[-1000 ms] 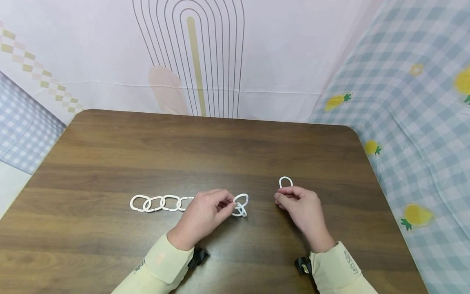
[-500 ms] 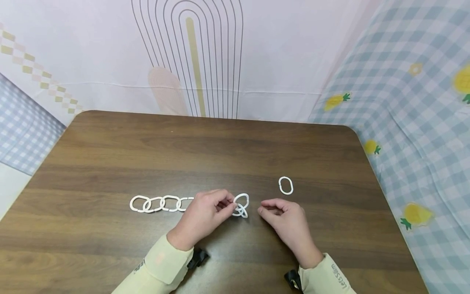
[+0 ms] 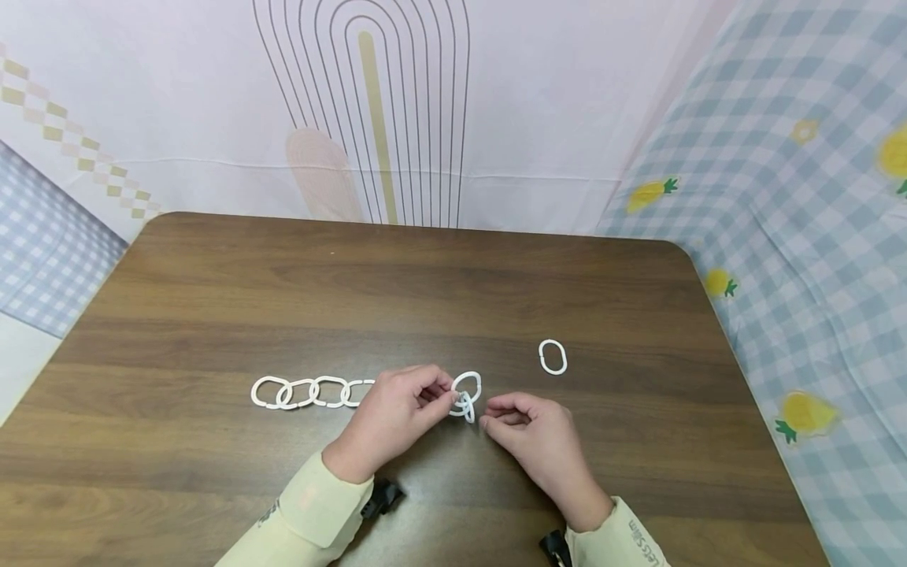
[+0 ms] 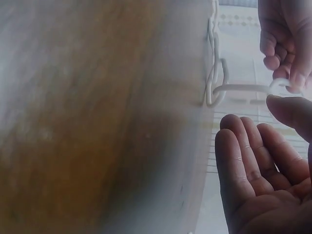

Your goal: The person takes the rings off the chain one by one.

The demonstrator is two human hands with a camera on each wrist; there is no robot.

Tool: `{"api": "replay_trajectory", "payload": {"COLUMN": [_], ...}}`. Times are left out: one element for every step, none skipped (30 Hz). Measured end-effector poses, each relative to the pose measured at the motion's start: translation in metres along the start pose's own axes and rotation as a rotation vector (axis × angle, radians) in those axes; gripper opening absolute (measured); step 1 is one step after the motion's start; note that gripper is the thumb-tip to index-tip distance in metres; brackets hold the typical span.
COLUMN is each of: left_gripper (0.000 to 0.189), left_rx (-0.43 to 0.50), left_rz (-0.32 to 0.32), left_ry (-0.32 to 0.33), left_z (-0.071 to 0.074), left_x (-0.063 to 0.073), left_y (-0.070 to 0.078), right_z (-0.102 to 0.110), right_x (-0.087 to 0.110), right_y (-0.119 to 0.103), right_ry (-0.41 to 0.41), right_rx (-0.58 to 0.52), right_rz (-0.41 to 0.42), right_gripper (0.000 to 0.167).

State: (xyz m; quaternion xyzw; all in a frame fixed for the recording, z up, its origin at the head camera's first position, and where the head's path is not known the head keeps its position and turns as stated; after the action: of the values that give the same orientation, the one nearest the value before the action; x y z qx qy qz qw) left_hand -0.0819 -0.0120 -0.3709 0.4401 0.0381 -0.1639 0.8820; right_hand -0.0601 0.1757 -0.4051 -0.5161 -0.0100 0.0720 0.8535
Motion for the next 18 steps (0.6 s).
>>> {"api": "replay_trajectory", "payload": {"left_gripper": [0.009,0.009,0.009,0.009,0.009,0.008,0.008,0.008,0.008,0.008,0.008,0.008,0.008,0.008,0.008,0.009,0.009,0.009], "left_rx": [0.007,0.014,0.018,0.018,0.017,0.015,0.011,0.008,0.005,0.003,0.003,0.002,0.001,0.001,0.0,0.0,0.001,0.001], "left_rz": [0.005,0.008,0.014,0.017,0.02,0.022,0.024,0.026,0.027,0.027,0.027,0.026,0.026,0.023,0.022,0.021,0.019,0.017], "left_ry": [-0.004,-0.009,-0.013,-0.015,-0.017,-0.018,-0.018,-0.017,-0.017,-0.017,-0.017,-0.017,-0.017,-0.016,-0.016,-0.015,-0.013,-0.012], "left_z": [0.0,0.0,0.0,0.0,0.0,0.0,0.0,0.001,0.001,0.001,0.001,0.001,0.001,0.002,0.002,0.002,0.002,0.002], "left_x": [0.0,0.0,0.0,0.0,0.0,-0.001,-0.001,-0.001,-0.001,-0.001,-0.001,-0.001,-0.001,-0.001,-0.001,-0.001,-0.001,-0.001], "left_y": [0.0,0.0,0.0,0.0,0.0,0.0,0.0,0.0,0.0,0.0,0.0,0.0,0.0,0.0,0.001,0.001,0.001,0.001], "right_z": [-0.001,-0.003,-0.004,-0.005,-0.006,-0.007,-0.008,-0.009,-0.01,-0.011,-0.012,-0.012,-0.013,-0.014,-0.014,-0.015,-0.016,-0.016], "right_x": [0.0,0.0,0.001,0.001,0.001,0.001,0.001,0.001,0.001,0.0,0.0,0.0,0.0,0.0,0.0,0.0,0.0,0.0], "right_y": [-0.001,-0.002,-0.002,-0.003,-0.003,-0.003,-0.003,-0.004,-0.004,-0.004,-0.005,-0.006,-0.006,-0.007,-0.007,-0.008,-0.009,-0.009], "right_ry": [-0.003,-0.007,-0.012,-0.017,-0.023,-0.029,-0.033,-0.037,-0.039,-0.04,-0.041,-0.042,-0.043,-0.044,-0.045,-0.045,-0.045,-0.045], "right_rx": [-0.005,-0.013,-0.021,-0.032,-0.043,-0.051,-0.058,-0.063,-0.062,-0.06,-0.056,-0.053,-0.052,-0.05,-0.048,-0.048,-0.045,-0.041], "right_rz": [0.007,0.014,0.019,0.02,0.02,0.021,0.022,0.024,0.027,0.032,0.036,0.042,0.046,0.051,0.058,0.064,0.067,0.071], "right_gripper": [0.017,0.017,0.017,0.017,0.017,0.017,0.017,0.017,0.017,0.017,0.017,0.017,0.017,0.017,0.018,0.018,0.018,0.018]}}
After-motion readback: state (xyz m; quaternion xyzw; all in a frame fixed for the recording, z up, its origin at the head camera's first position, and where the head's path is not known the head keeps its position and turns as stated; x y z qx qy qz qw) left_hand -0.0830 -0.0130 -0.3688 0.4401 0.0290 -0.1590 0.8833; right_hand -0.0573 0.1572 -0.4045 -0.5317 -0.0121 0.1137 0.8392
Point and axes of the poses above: each hand's wrist, its own x-axis away from the middle knuckle, its own z-axis out of the back of the hand, y = z × x, the point moved 5 cm from there along -x, towards the middle knuckle, and after that the axes turned 10 degrees about z, right-handed, at the moved point
